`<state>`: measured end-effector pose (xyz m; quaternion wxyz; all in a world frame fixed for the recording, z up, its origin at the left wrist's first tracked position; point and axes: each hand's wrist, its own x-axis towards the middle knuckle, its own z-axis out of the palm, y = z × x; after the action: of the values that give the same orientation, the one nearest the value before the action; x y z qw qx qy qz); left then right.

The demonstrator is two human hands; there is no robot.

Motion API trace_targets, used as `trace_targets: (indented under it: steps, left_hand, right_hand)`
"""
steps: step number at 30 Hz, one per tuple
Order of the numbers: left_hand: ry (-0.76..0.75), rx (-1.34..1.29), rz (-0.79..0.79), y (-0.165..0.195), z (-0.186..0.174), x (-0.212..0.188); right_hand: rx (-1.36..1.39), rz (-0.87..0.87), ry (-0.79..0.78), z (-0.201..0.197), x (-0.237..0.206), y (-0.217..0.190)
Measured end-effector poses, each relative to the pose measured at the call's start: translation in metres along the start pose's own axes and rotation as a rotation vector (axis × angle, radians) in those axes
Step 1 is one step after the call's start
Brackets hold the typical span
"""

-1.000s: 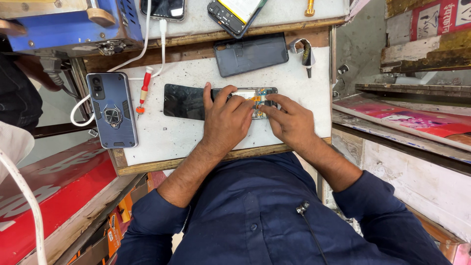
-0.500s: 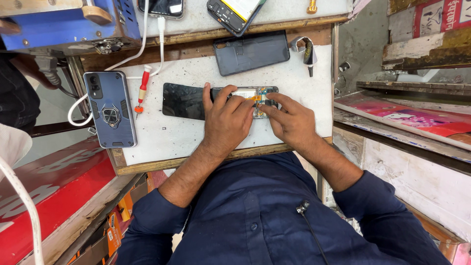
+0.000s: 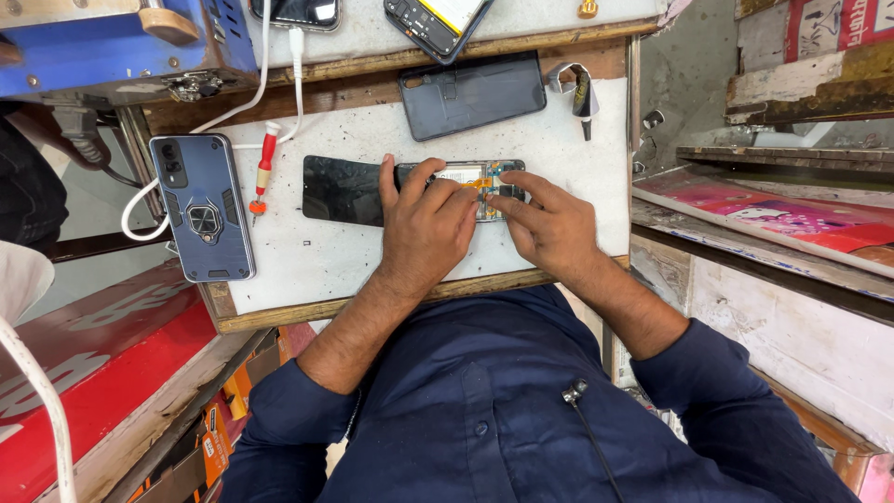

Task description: The person removes a smartphone screen assembly, places it aside, and then cleans the exposed internal components and frame with a cotton swab. They apply liquid from a small bottle to the swab and wipe the interior surfaces before setting the swab down.

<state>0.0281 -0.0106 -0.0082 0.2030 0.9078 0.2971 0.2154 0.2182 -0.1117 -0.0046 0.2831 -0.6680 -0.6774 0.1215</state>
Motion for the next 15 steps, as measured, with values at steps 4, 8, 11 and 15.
trace_targets:
  steps: [4, 8, 11, 15]
  left_hand:
    - [-0.009, -0.014, -0.005, -0.0005, -0.0018, 0.0]
    - [-0.017, -0.013, -0.008, -0.0009, -0.0014, 0.0007]
    - [-0.012, -0.008, 0.0, -0.001, -0.001, 0.001]
    - [-0.008, -0.004, 0.001, -0.0008, -0.0012, 0.0016]
  right_hand:
    - [0.073, 0.04, 0.031, -0.0007, -0.0008, 0.0018]
    - [0.114, 0.061, 0.071, -0.0004, -0.0005, 0.0023]
    - [0.082, 0.06, 0.025, -0.0011, -0.0001, 0.0018]
    - [0.024, 0.023, -0.001, -0.0012, 0.0016, 0.0007]
